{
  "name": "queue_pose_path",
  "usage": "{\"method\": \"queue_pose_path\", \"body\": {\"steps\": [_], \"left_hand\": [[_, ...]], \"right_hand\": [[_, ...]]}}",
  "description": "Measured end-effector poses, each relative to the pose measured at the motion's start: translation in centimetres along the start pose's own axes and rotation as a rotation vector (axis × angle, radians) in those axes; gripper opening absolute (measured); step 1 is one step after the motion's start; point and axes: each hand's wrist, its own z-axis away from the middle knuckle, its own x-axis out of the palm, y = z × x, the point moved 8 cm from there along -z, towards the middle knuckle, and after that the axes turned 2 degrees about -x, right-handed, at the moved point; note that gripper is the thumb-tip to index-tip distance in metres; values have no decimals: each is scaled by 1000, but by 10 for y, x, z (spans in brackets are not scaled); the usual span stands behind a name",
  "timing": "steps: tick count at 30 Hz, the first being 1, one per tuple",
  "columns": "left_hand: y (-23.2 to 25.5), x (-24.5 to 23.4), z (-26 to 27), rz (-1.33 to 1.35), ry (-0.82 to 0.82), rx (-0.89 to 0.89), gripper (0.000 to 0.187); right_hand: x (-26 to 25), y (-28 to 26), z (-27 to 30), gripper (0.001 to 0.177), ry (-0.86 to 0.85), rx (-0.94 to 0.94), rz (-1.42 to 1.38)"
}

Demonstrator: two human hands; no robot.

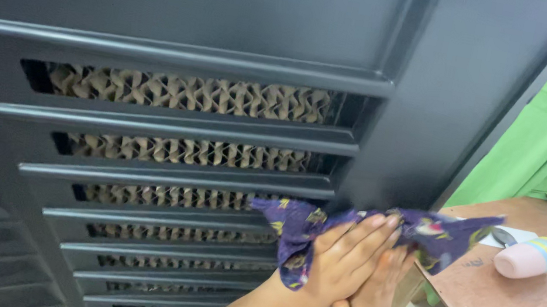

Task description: The person wipes the exterior surfaces of a black air cooler using a patterned cloth. They clean the lower front panel, the control panel area, and the side grilles, moving around the unit to reach different sections.

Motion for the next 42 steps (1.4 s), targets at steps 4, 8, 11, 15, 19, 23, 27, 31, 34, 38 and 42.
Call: {"method": "queue_pose_path", "body": {"steps": [4, 8, 11, 15, 19, 23, 27, 31, 34, 38, 42], "left_hand": [[4, 6, 16, -94, -89, 66, 59], [-1, -2, 0, -130, -73, 30, 56], [-15, -24, -8, -128, 28, -62, 50], [-42, -56, 5, -207, 70, -68, 50], [-81, -87, 41, -234, 49, -45, 48], [-125, -122, 92, -307, -8, -48, 46], [-174, -163, 143, -421, -114, -138, 48], [-205, -190, 184, -388, -182, -311, 71], [-199, -195, 194, -365, -77, -337, 83], [-188, -185, 170, -237, -10, -316, 91], [-172, -155, 128, -182, -123, -304, 84]], "right_hand": [[2, -5, 15, 106, -73, -45, -35], [-7, -2, -9, 107, -65, 31, -116], [-12, -12, -33, 106, -53, 58, -143], [-3, -53, -64, 105, -94, 27, -174], [24, -114, -90, 106, -180, -33, -149], [54, -183, -122, 103, -239, -118, -166], [72, -252, -162, 100, -401, -213, -338], [77, -291, -195, 95, -628, -361, -533], [67, -298, -209, 93, -668, -447, -596], [48, -273, -217, 97, -737, -334, -799], [27, -219, -217, 82, -537, -115, -798]]}}
